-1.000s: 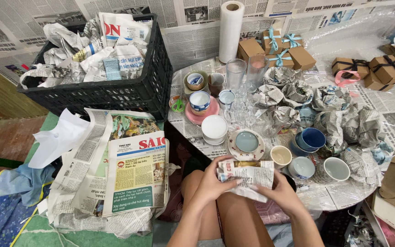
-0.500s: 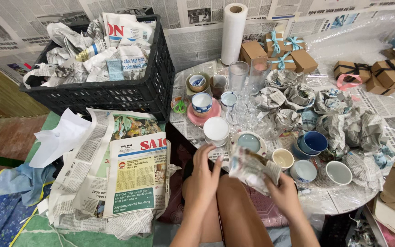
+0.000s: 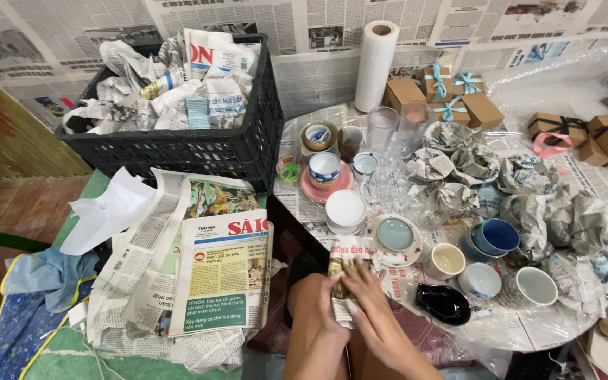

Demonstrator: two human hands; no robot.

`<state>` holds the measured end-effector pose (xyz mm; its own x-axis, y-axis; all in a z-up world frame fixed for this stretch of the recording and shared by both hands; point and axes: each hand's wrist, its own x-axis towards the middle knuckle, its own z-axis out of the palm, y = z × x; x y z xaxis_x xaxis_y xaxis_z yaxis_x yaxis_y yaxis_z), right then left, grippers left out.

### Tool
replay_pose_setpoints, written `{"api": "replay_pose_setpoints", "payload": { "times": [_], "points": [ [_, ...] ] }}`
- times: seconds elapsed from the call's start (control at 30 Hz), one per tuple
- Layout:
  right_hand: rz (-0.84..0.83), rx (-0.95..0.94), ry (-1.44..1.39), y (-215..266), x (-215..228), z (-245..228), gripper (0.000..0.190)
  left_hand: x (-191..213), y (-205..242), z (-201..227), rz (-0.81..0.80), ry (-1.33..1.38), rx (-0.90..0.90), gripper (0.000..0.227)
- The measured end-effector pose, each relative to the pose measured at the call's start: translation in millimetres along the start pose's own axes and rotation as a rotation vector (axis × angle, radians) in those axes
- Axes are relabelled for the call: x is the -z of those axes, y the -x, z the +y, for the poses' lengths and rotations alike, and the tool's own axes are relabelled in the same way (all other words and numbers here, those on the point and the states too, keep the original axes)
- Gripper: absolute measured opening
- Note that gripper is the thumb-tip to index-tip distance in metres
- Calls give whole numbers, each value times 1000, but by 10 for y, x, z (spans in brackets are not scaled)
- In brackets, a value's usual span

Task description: The person wraps small ceramic cups and saucers individually with newspaper. They fold the newspaper around each item, place the wrapped unit into a black crate, and repeat the process with multiple items.

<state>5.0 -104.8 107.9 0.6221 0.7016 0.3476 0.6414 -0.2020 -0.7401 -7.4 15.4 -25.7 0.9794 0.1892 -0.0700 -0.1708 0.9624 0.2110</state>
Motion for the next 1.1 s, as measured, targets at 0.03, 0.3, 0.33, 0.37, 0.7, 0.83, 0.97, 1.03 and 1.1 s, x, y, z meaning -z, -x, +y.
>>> {"api": "replay_pose_setpoints", "payload": {
  "times": [0.03,0.3,0.33,0.37,0.7,0.83,0.97,1.03,1.1],
  "points": [
    [111,-3,52,-34,-99,9,58,34,-9,34,68,39,15,59],
    [393,-474,-843,-436,-438,273,65,-321,-109,732,155,-663,-196,56],
    [445,-350,-761,-519,-463,296,63,-388,-158,876,155,-926,-239,58],
    [497,-225,-677,-598,-483,309,61,-450,-214,1001,165,-1015,-283,53],
    [293,-158,-703,-1532,-519,265,70,-1109,-1235,3147,387,-1681,-1130,67],
    [298,-290,-713,-1468,-472,360,62,-1516,-1856,3962,528,-1983,-957,52],
    [368,-320,-760,-1296,-270,660,53,-1523,-2384,4277,519,-2236,-921,50],
    [440,-350,-725,-1170,-43,842,46,-1440,-2579,4399,426,-2229,-1028,52],
    [510,-387,-666,-1000,203,1000,39,-1393,-2730,4480,319,-2183,-1098,56]
  ]
}}
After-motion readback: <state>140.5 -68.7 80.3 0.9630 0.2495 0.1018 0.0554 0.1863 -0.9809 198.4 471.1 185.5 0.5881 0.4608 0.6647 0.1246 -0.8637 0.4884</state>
